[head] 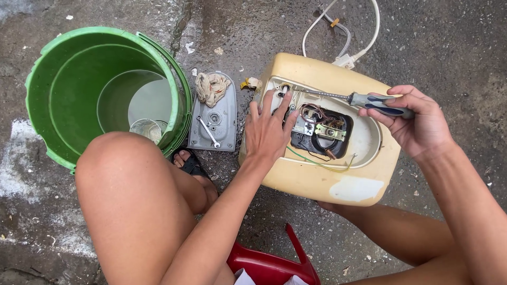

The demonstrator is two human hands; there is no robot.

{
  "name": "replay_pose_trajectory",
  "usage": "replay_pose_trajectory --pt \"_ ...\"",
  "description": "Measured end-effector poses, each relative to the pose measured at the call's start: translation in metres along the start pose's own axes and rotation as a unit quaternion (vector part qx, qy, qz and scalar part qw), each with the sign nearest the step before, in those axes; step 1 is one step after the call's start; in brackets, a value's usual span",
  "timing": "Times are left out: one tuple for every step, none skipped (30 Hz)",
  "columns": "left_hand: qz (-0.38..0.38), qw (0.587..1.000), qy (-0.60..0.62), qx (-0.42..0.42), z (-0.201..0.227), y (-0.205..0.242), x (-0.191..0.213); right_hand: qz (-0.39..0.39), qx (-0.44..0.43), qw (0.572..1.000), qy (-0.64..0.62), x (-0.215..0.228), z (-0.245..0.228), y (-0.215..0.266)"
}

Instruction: Reconnecting internal wiring and components of a water heater using a screwdriver and manual manipulation.

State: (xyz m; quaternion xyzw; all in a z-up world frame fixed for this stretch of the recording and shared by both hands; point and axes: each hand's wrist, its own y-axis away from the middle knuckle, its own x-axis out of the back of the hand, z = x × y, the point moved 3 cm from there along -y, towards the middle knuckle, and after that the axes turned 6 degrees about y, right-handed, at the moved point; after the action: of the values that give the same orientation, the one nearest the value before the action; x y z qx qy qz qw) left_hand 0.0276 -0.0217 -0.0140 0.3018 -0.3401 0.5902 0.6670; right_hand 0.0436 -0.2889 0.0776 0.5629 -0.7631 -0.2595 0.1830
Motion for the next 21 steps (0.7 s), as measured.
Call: replay_pose_trajectory --pt "-0.001 1.0 -0.001 0.001 -0.002 0.001 -0.002 -0.001 -0.002 1.0 0.0 0.002 0.0 -0.003" --pt "-0.005 1.0 0.023 0.011 -0.004 0.0 -0.004 -0.009 0.008 1.0 0.017 0.004 -0.003 -0.006" --pt "-0.009 0.999 0.047 0.021 -0.006 -0.002 -0.006 -0.016 0.017 0.999 0.034 0.006 -0.006 -0.009" --pt "-0.01 0.999 0.048 0.02 -0.006 -0.002 -0.005 -0.015 0.017 0.999 0.033 0.004 -0.01 -0.01" --pt "-0.003 0.997 0.072 0.037 -0.008 -0.002 -0.004 -0.017 0.022 0.999 0.046 0.003 -0.015 -0.01" --pt "0.005 0.994 0.097 0.055 -0.009 -0.001 -0.003 -0.02 0.026 0.998 0.06 0.0 -0.019 -0.011" --pt "0.003 0.994 0.098 0.055 -0.009 -0.002 -0.003 -0.018 0.024 0.998 0.06 -0.001 -0.023 -0.011" --pt "0.01 0.99 0.113 0.081 -0.011 -0.002 -0.003 -0.027 0.032 0.996 0.075 -0.004 -0.027 -0.011" --pt "0.018 0.986 0.128 0.108 -0.013 -0.001 -0.003 -0.035 0.04 0.995 0.089 -0.006 -0.031 -0.011" --pt "0.017 0.986 0.127 0.108 -0.014 -0.001 -0.004 -0.035 0.039 0.995 0.088 -0.01 -0.033 -0.012" --pt "0.018 0.991 0.104 0.085 -0.013 -0.001 -0.004 -0.038 0.039 0.994 0.092 -0.014 -0.035 -0.012" --pt "0.018 0.995 0.082 0.061 -0.012 0.0 -0.005 -0.042 0.038 0.994 0.095 -0.018 -0.038 -0.012" --pt "0.018 0.995 0.081 0.061 -0.012 0.0 -0.004 -0.043 0.037 0.994 0.094 -0.019 -0.037 -0.015" --pt "0.019 0.995 0.064 0.069 -0.011 0.0 -0.003 -0.055 0.04 0.993 0.091 -0.02 -0.037 -0.016" --pt "0.02 0.996 0.048 0.076 -0.011 0.0 -0.002 -0.067 0.044 0.993 0.088 -0.021 -0.037 -0.018" --pt "0.019 0.996 0.048 0.076 -0.01 0.001 -0.002 -0.066 0.043 0.993 0.089 -0.025 -0.039 -0.018" --pt "0.028 0.997 0.031 0.068 -0.009 0.001 -0.001 -0.058 0.042 0.992 0.107 -0.029 -0.041 -0.018" --pt "0.037 0.997 0.014 0.06 -0.008 0.002 0.0 -0.051 0.041 0.99 0.126 -0.033 -0.043 -0.017" --pt "0.036 0.997 0.014 0.062 -0.007 0.002 0.0 -0.052 0.039 0.99 0.127 -0.035 -0.042 -0.02" --pt "0.02 0.998 0.005 0.065 -0.007 0.001 0.0 -0.059 0.042 0.99 0.125 -0.037 -0.042 -0.022" --pt "0.003 0.998 -0.003 0.069 -0.007 0.001 0.0 -0.066 0.045 0.989 0.123 -0.04 -0.041 -0.025"
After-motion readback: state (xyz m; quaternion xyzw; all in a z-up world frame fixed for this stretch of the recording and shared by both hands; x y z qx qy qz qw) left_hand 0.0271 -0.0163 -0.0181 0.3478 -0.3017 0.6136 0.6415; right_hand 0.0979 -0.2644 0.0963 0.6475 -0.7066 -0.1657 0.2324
